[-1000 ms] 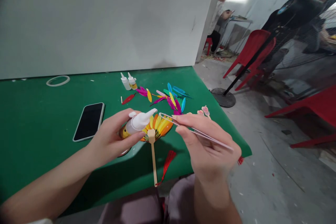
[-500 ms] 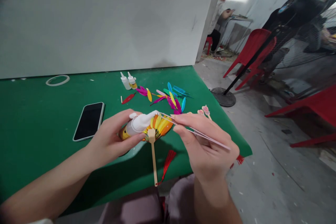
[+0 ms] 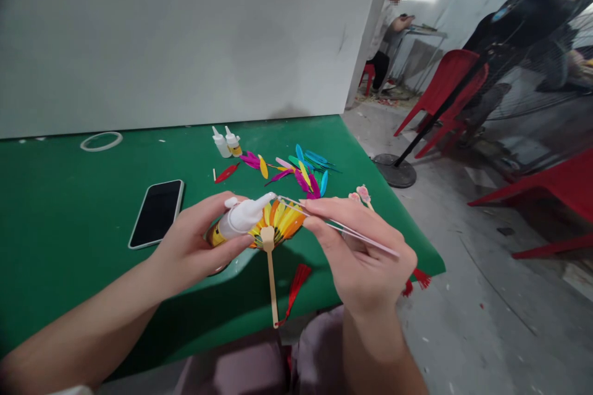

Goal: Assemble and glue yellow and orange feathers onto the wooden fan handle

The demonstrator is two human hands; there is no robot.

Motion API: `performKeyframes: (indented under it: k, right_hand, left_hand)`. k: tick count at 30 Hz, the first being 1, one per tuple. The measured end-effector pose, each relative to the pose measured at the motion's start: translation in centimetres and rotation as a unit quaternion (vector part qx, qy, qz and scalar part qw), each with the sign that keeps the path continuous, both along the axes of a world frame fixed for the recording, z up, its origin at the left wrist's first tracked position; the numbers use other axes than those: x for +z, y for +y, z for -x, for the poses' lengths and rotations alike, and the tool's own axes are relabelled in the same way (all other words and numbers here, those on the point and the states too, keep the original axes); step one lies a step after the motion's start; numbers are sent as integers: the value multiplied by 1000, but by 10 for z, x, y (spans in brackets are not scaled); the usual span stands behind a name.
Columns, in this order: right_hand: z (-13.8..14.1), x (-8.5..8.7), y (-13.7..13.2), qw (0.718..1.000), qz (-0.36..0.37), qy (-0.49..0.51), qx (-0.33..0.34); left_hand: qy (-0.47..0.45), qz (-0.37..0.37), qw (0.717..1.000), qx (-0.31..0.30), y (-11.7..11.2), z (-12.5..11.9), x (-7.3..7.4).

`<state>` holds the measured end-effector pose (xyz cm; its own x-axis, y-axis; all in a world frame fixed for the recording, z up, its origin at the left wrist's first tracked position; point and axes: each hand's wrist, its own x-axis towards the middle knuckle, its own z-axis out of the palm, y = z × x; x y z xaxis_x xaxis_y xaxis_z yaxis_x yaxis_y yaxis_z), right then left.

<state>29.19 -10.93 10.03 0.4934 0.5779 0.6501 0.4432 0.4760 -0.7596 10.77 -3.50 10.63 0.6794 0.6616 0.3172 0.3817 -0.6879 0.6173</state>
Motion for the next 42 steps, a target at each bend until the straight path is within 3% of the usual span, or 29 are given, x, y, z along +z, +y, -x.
performKeyframes:
  k: [5,16,31,42]
  right_hand:
    - [2,0,2,1000,-20,0,9]
    - [-1,3,-3,1000,14,20,11]
    - [0,3,-1,999,14,29,17]
    - [0,-2,2,999,-13,38,6]
  left_hand:
    - [-1,-4,1000,-2,0,0,-1]
    - [0,-1,1000,1,1,0,-4]
    - [-48,84,995,-17,4,0,-3]
    - [12,72,997,-26,7,0,-3]
